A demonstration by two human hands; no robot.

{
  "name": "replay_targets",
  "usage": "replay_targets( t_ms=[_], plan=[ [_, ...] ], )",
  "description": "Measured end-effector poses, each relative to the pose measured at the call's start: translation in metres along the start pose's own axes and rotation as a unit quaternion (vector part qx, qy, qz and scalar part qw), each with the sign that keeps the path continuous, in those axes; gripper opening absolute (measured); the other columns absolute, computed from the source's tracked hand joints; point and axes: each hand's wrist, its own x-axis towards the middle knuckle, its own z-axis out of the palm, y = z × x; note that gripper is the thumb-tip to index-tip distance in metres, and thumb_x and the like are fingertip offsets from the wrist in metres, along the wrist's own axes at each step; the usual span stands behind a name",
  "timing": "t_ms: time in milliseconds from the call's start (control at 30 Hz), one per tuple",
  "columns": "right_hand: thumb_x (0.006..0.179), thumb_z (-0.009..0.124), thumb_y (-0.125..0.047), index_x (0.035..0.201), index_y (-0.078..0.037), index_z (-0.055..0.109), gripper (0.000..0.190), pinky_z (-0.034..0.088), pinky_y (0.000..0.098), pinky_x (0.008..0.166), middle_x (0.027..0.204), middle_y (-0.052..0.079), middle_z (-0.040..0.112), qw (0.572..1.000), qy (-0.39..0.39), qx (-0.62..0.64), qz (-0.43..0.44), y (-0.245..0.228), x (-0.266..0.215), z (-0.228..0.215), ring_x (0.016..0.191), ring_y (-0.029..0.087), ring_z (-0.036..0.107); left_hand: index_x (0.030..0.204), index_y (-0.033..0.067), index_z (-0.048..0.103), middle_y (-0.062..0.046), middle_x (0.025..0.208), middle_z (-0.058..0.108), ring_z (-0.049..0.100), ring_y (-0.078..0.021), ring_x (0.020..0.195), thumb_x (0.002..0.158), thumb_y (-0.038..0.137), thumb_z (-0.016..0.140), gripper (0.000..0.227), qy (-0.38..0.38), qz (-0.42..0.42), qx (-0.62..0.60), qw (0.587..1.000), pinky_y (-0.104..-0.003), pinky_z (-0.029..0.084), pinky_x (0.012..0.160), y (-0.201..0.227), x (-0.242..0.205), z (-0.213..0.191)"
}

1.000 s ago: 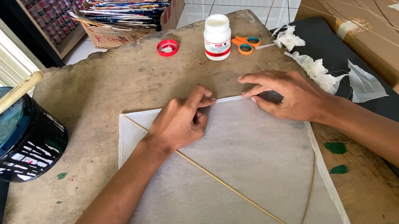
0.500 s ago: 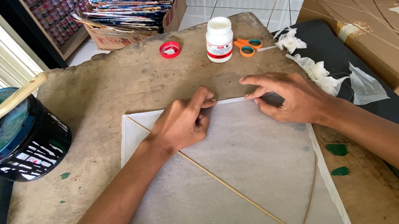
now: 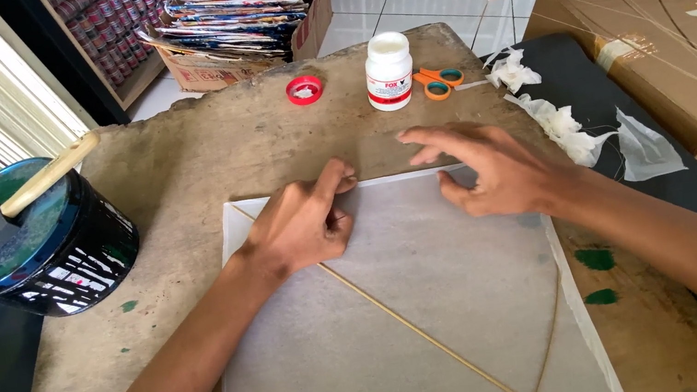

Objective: Assembling a kite by applying glue to the paper edges and folding them over the bamboo frame.

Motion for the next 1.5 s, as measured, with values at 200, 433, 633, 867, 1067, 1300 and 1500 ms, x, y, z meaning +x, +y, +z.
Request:
replay_targets(
  t_ms=[200, 433, 633, 867, 1067, 1300, 1500],
  plan=[
    [0.078, 0.053, 0.01, 0.15, -0.001, 0.046, 0.074, 0.045, 0.0637, 0.104, 0.114, 0.028, 0.074, 0.992, -0.118, 0.035, 0.021, -0.01, 0.014, 0.015, 0.102, 0.048, 0.071, 0.117, 0.0139, 0.046, -0.009, 0.097, 0.079, 0.074, -0.0426, 0.078, 0.077, 0.011, 0.051, 0.04, 0.004, -0.006, -0.013, 1.0, -0.055, 0.061, 0.065, 0.004, -0.002, 0.0],
    [0.079, 0.049, 0.009, 0.153, -0.001, 0.04, 0.075, 0.042, 0.0653, 0.106, 0.111, 0.029, 0.074, 0.992, -0.108, 0.044, 0.047, -0.009, 0.006, 0.001, 0.109, 0.049, 0.068, 0.117, 0.0138, 0.049, -0.013, 0.091, 0.078, 0.075, -0.0428, 0.075, 0.078, 0.009, 0.05, 0.039, -0.028, -0.007, 0.008, 1.0, -0.051, 0.062, 0.065, 0.011, -0.003, -0.008],
    [0.08, 0.049, 0.009, 0.152, 0.001, 0.042, 0.073, 0.038, 0.0665, 0.11, 0.111, 0.032, 0.073, 0.99, -0.113, 0.044, 0.073, -0.003, -0.01, -0.013, 0.111, 0.05, 0.067, 0.122, 0.0174, 0.049, -0.017, 0.091, 0.075, 0.074, -0.0457, 0.079, 0.079, 0.014, 0.051, 0.043, -0.065, -0.012, 0.028, 0.997, -0.056, 0.06, 0.068, 0.014, 0.0, -0.015],
    [0.079, 0.051, 0.002, 0.152, -0.013, 0.044, 0.075, 0.047, 0.0604, 0.103, 0.111, 0.019, 0.077, 0.989, -0.096, 0.019, 0.114, 0.014, -0.034, -0.041, 0.112, 0.043, 0.069, 0.125, 0.0195, 0.048, -0.014, 0.093, 0.072, 0.073, -0.0441, 0.083, 0.077, 0.021, 0.052, 0.048, -0.081, 0.002, 0.102, 0.991, -0.056, 0.058, 0.073, 0.017, 0.014, -0.005],
    [0.075, 0.055, 0.002, 0.15, -0.015, 0.048, 0.076, 0.049, 0.0596, 0.1, 0.108, 0.016, 0.078, 0.987, -0.065, 0.002, 0.146, 0.014, -0.045, -0.053, 0.109, 0.038, 0.072, 0.128, 0.0171, 0.049, -0.013, 0.102, 0.07, 0.072, -0.0428, 0.092, 0.076, 0.019, 0.053, 0.053, -0.071, 0.037, 0.051, 0.996, -0.056, 0.058, 0.076, 0.055, 0.043, 0.015],
    [0.074, 0.068, -0.001, 0.148, -0.013, 0.049, 0.078, 0.049, 0.0542, 0.1, 0.108, 0.015, 0.078, 0.973, -0.07, -0.006, 0.221, 0.002, -0.059, -0.08, 0.106, 0.037, 0.072, 0.131, 0.0173, 0.045, -0.013, 0.108, 0.07, 0.071, -0.0415, 0.099, 0.084, 0.026, 0.057, 0.049, -0.093, 0.062, -0.025, 0.993, -0.055, 0.056, 0.081, 0.08, 0.069, 0.035],
    [0.077, 0.069, -0.001, 0.147, -0.014, 0.049, 0.074, 0.05, 0.0543, 0.097, 0.111, 0.014, 0.078, 0.975, -0.044, 0.014, 0.218, 0.009, -0.075, -0.08, 0.107, 0.037, 0.072, 0.128, 0.0172, 0.047, -0.014, 0.105, 0.07, 0.071, -0.0406, 0.098, 0.085, 0.021, 0.058, 0.045, -0.103, 0.053, -0.031, 0.993, -0.052, 0.057, 0.082, 0.081, 0.071, 0.034]
  ],
)
